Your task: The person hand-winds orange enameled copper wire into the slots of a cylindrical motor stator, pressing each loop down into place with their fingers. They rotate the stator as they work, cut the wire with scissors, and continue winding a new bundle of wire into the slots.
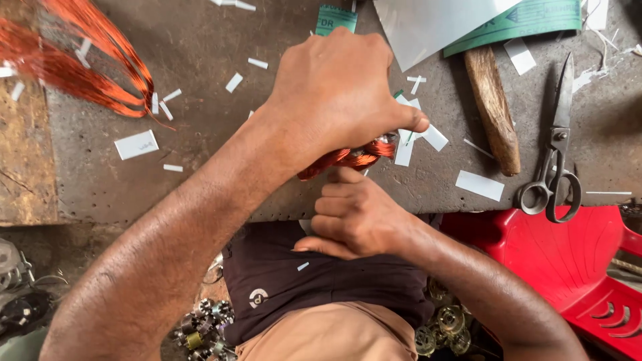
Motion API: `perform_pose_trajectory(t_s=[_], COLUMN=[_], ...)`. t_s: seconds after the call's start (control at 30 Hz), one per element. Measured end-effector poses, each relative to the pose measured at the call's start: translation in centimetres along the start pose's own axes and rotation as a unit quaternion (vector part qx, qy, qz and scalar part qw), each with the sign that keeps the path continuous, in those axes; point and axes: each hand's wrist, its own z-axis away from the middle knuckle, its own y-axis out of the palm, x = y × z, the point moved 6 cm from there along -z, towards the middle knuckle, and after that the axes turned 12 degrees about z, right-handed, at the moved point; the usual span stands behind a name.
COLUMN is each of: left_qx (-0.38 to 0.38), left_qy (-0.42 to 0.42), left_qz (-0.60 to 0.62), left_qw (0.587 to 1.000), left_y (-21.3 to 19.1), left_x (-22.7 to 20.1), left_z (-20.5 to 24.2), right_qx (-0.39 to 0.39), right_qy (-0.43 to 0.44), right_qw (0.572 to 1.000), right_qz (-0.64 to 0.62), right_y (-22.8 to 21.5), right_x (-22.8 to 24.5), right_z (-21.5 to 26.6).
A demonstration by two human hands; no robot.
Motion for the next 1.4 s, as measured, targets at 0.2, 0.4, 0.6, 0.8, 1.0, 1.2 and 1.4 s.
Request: perform_pose_trajectory(t_s=[0.2, 0.4, 0.6, 0.8, 1.0, 1.2, 1.4], left_qx=[-0.103, -0.181, -0.121, 0.034, 0.01, -0.025, 0.001], left_qy=[0.02, 0.142, 0.14, 0.109, 0.072, 0.07, 0.01], left_qz=[0.077, 0.098, 0.015, -0.092, 0.118, 0.096, 0.061], left_qw=[0.992, 0.968, 0.983, 0.989, 0.99, 0.993, 0.998], left_y=[-0.5, -1.7, 0.2, 2.2, -0.3, -0.2, 0.0], left_x=[-0.3, 2.7, -0.6, -2.8, 1.1, 1.9, -0.4], left_z=[2.7, 3.6, 2.6, 1.3, -0.7, 0.1, 0.9], right_qx=[-0.076, -0.075, -0.03, -0.124, -0.054, -0.05, -0.058], right_qy=[0.064, 0.039, 0.046, 0.25, 0.125, 0.087, -0.017], right_qw=[0.991, 0.994, 0.993, 0.903, 0.978, 0.993, 0.998], right_qz=[-0.086, -0.075, -0.102, -0.328, -0.157, -0.068, -0.034], right_y=[0.9, -0.5, 1.8, 2.0, -0.2, -1.8, -0.4], right_x=[-1.6, -0.3, -0.2, -0.9, -0.9, 1.4, 2.0], right_z=[1.4, -0.4, 1.5, 2.3, 1.0, -1.1, 1.2])
